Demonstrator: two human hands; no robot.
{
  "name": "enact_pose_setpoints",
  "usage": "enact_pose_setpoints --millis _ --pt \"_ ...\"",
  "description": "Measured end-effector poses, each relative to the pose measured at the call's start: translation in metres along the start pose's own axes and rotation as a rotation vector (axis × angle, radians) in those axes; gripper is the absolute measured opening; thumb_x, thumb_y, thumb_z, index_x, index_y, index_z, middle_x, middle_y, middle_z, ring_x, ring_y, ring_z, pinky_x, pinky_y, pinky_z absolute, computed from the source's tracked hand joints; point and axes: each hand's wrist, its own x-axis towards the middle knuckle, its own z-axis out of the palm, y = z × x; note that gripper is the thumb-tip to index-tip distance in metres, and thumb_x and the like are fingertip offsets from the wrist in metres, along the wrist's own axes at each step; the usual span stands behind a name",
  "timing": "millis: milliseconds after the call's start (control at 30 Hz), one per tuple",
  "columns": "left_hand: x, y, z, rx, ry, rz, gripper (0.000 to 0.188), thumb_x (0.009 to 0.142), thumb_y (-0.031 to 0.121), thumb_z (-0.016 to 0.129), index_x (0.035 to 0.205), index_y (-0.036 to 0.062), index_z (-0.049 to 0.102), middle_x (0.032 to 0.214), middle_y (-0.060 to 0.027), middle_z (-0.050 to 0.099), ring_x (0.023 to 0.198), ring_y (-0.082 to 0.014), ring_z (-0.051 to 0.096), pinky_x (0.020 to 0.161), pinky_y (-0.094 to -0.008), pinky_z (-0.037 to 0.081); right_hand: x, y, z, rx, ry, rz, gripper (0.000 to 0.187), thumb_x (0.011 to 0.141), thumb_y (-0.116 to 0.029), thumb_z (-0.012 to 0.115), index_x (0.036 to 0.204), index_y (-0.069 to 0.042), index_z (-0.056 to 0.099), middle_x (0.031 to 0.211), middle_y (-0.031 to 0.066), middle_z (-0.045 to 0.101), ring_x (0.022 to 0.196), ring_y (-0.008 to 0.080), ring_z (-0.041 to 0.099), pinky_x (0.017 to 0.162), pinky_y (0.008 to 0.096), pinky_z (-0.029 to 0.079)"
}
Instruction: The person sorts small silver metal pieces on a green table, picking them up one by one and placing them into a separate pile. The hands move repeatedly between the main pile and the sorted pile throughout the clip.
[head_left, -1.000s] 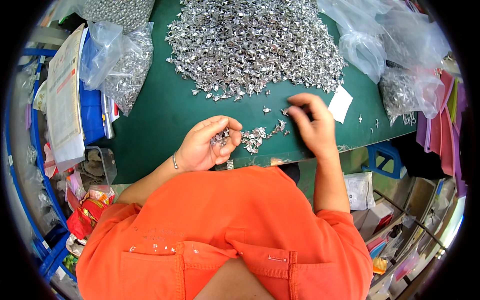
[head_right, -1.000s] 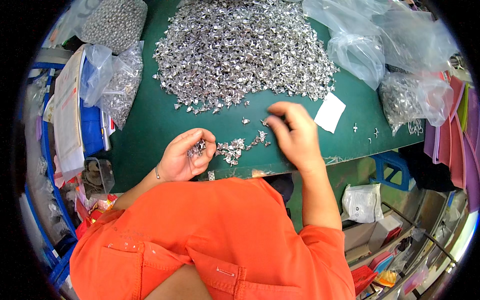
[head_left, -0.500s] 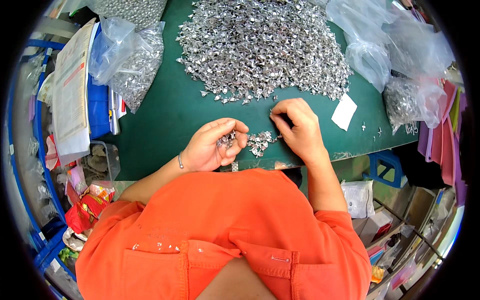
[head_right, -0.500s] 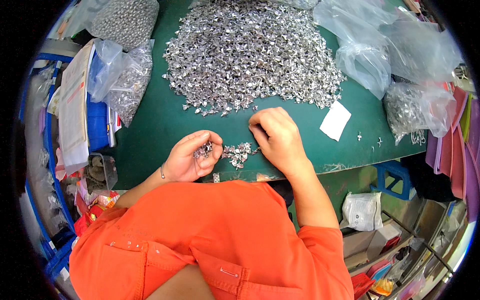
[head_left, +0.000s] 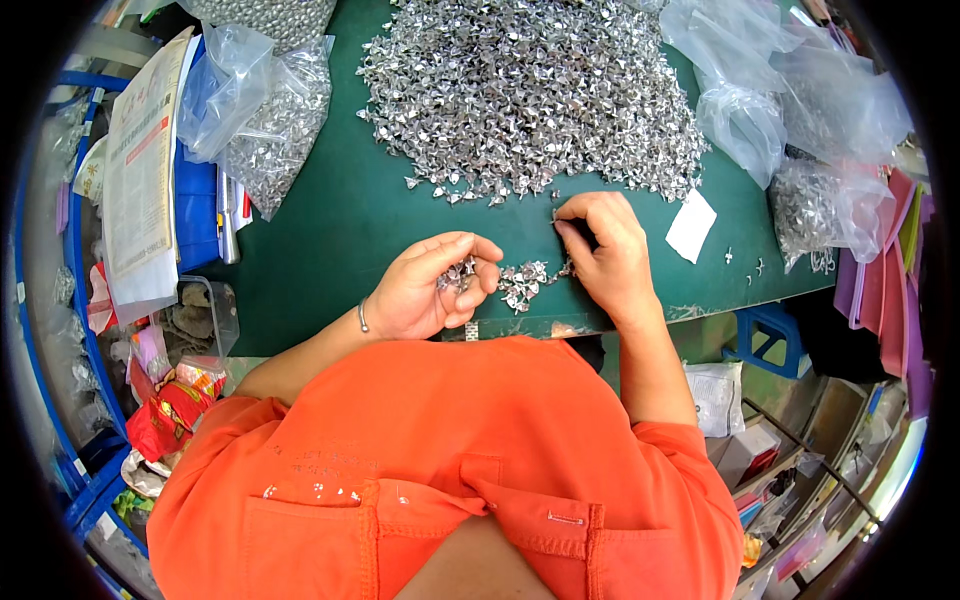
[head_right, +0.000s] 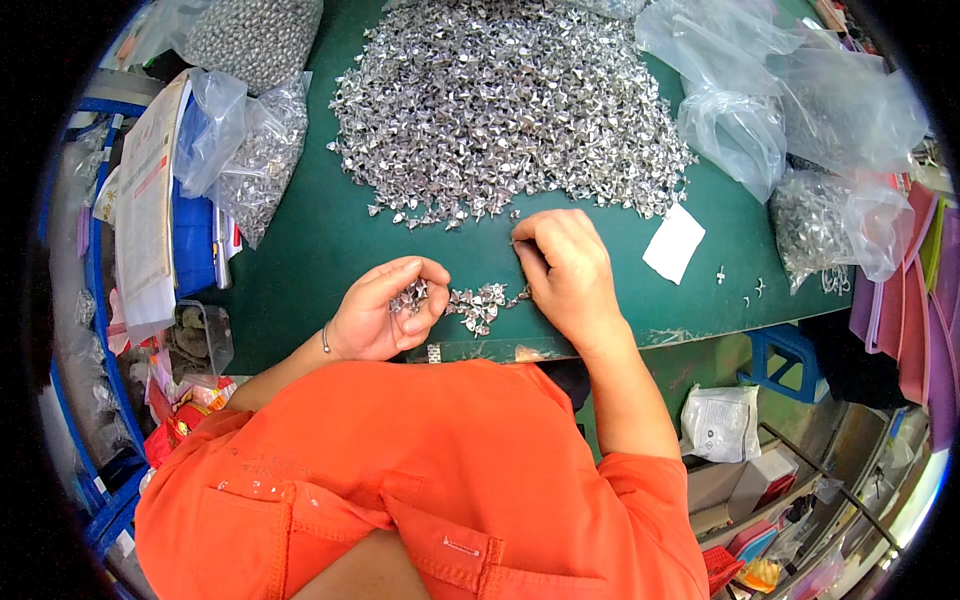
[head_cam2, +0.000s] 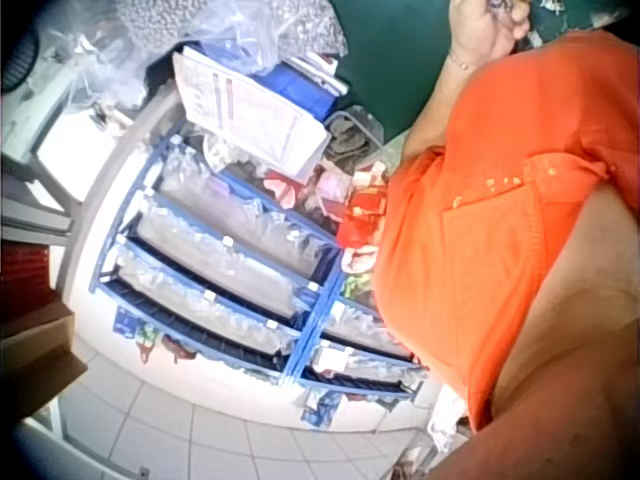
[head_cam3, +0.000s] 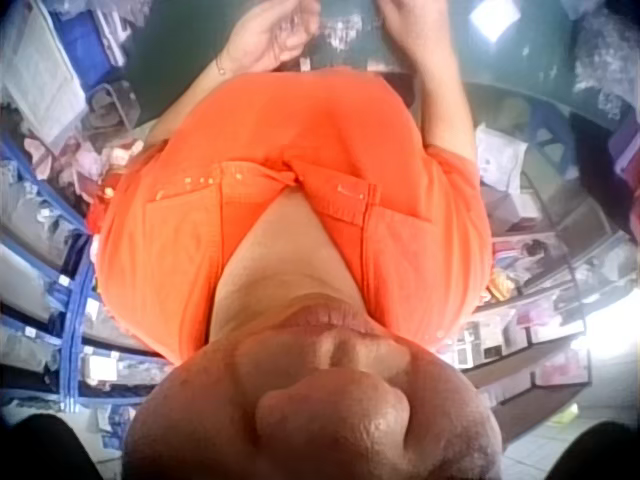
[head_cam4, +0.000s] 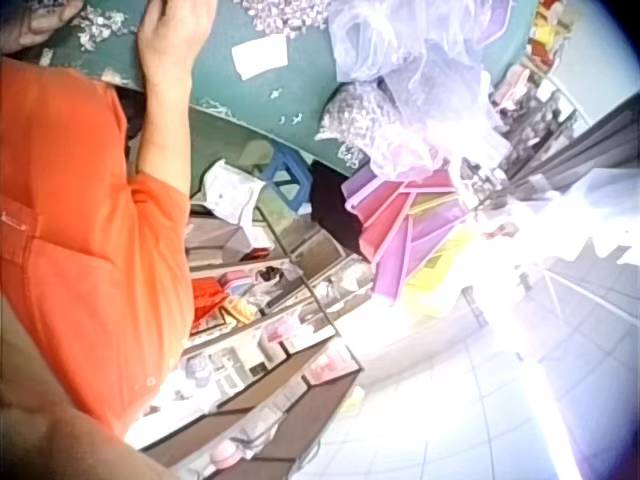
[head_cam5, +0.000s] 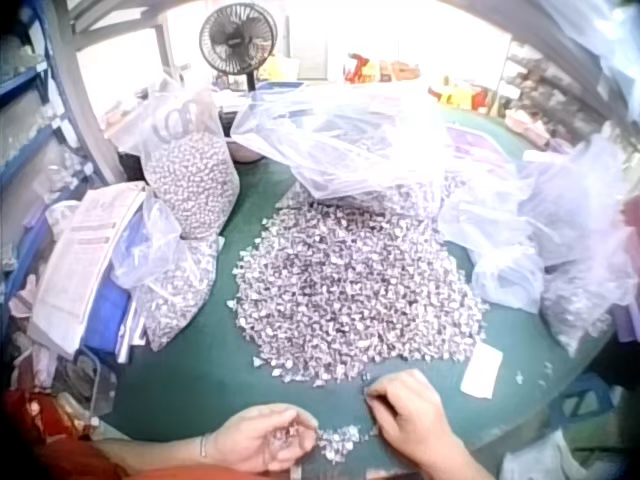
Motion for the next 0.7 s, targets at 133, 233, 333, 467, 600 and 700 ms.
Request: enact_pose_setpoints --millis 133,233,333,467,600,700 --pt "0.001 0.001 0.002 -0.008 0.010 0.006 0.037 0.109 0.026 0.036 0.116 -0.0023 0.058 0.092 -0.0111 0.063 0.060 -0.0090 0.045 0.045 -0.0219 0.041 -0.002 -0.013 0.010 0.111 0.002 0.091 0.018 0.074 0.007 0.068 0.086 -0.004 0.062 0.084 0.0107 0.064 0.080 0.0303 0.064 0.069 0.0378 0.053" --pt "0.001 0.001 0.001 0.001 0.013 0.004 0.037 0.109 0.026 0.035 0.118 -0.0029 0.057 0.093 -0.0115 0.063 0.060 -0.0090 0.045 0.045 -0.0219 0.041 -0.001 -0.014 0.013 0.051 0.037 0.087 0.018 0.074 0.007 0.068 0.087 -0.005 0.062 0.085 0.0096 0.064 0.080 0.0297 0.064 0.071 0.0376 0.052" --pt "0.000 0.001 0.000 0.018 0.016 0.000 0.037 0.109 0.026 0.034 0.118 -0.0029 0.056 0.092 -0.0115 0.063 0.060 -0.0090 0.045 0.046 -0.0219 0.041 0.003 -0.013 0.010 -0.055 0.030 0.036 0.018 0.074 0.006 0.069 0.087 -0.005 0.062 0.085 0.0090 0.064 0.080 0.0293 0.063 0.071 0.0382 0.052" --pt "0.000 0.001 0.001 0.012 0.013 -0.003 0.037 0.109 0.026 0.034 0.117 -0.0027 0.056 0.092 -0.0112 0.063 0.060 -0.0088 0.045 0.046 -0.0220 0.041 -0.002 -0.007 0.011 -0.041 0.016 0.083 0.018 0.074 0.003 0.072 0.087 -0.005 0.062 0.085 0.0087 0.065 0.081 0.0294 0.062 0.070 0.0399 0.051" --pt "0.001 0.000 0.001 0.014 0.003 0.007 0.037 0.109 0.026 0.034 0.118 -0.0025 0.056 0.092 -0.0109 0.063 0.061 -0.0086 0.045 0.046 -0.0220 0.041 0.000 -0.013 0.011 0.056 0.053 0.185 0.019 0.073 0.003 0.072 0.087 -0.005 0.061 0.086 0.0086 0.065 0.081 0.0294 0.062 0.070 0.0402 0.051" --pt "0.000 0.000 0.002 0.006 0.015 0.013 0.038 0.109 0.027 0.033 0.118 -0.0024 0.056 0.092 -0.0121 0.064 0.060 -0.0087 0.045 0.046 -0.0216 0.041 0.006 -0.013 0.015 -0.056 0.022 -0.032 0.019 0.074 0.003 0.072 0.087 -0.005 0.061 0.086 0.0091 0.065 0.081 0.0292 0.063 0.071 0.0382 0.052"
